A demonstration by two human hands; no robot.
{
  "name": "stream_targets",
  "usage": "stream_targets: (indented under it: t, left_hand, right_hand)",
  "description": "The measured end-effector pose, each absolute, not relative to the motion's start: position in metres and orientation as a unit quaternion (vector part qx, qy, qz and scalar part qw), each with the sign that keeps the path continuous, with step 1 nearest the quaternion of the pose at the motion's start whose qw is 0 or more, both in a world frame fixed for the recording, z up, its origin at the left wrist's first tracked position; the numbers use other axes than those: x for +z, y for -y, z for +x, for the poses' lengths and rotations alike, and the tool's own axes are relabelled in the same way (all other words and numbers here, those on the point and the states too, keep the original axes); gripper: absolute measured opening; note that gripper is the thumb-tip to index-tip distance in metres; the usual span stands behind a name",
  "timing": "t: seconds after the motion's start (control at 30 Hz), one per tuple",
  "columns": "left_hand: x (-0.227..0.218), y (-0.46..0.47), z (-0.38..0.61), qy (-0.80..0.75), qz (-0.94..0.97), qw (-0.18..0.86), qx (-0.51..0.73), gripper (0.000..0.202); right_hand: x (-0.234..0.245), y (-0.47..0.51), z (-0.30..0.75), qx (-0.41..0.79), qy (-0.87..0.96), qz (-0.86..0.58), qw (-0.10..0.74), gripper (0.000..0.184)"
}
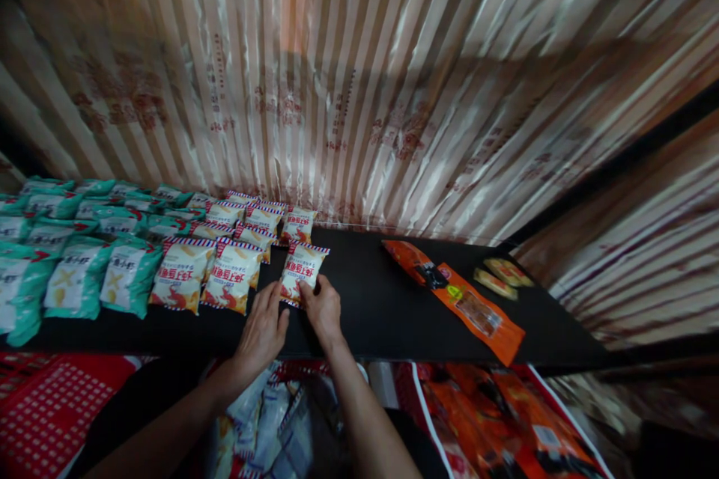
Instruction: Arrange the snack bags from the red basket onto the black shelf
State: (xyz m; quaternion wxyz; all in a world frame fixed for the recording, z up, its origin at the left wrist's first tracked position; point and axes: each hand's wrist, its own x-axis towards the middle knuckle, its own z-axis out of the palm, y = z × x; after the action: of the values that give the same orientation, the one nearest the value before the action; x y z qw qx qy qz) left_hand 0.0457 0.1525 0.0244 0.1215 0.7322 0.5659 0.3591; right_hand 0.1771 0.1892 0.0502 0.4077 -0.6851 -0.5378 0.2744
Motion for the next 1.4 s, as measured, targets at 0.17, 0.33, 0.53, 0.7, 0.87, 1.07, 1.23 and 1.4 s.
stream_targets:
  t: [0.17, 0.33, 0.53, 0.7, 0.87, 1.07, 1.23, 1.4]
  left_hand:
    - [0.026, -0.162, 0.052, -0.561, 0.738, 0.126, 0.353, 0.046]
    - [0.026, -0.172, 0.056, -0.559, 0.744, 0.122, 0.344, 0.046]
    - [0.025, -0.184, 0.058, -0.565, 0.744, 0.119, 0.337, 0.049]
    - [0.026, -0.192, 0.059, -0.572, 0.743, 0.109, 0.329, 0.05]
    - [0.028, -0.199, 0.063, -0.586, 0.742, 0.092, 0.311, 0.05]
    - [0.024, -0.208, 0.065, -0.592, 0.734, 0.09, 0.319, 0.05]
    - [0.018, -0.212, 0.064, -0.586, 0.732, 0.082, 0.339, 0.051]
    - [0.017, -0.211, 0.063, -0.58, 0.735, 0.083, 0.341, 0.05]
  right_hand:
    - [0.051, -0.204, 0.178, 0.269, 0.532, -0.686, 0.418, 0.028]
    - [0.055, -0.215, 0.176, 0.261, 0.531, -0.692, 0.413, 0.027]
    - [0.062, -0.228, 0.173, 0.252, 0.546, -0.703, 0.38, 0.027]
    - [0.064, -0.24, 0.171, 0.238, 0.561, -0.71, 0.353, 0.028]
    - [0.063, -0.25, 0.169, 0.233, 0.56, -0.712, 0.355, 0.024]
    - [0.062, -0.258, 0.167, 0.219, 0.56, -0.72, 0.345, 0.026]
    - [0.063, -0.264, 0.164, 0.215, 0.568, -0.717, 0.342, 0.024]
    - [0.063, -0.269, 0.162, 0.223, 0.575, -0.712, 0.336, 0.022]
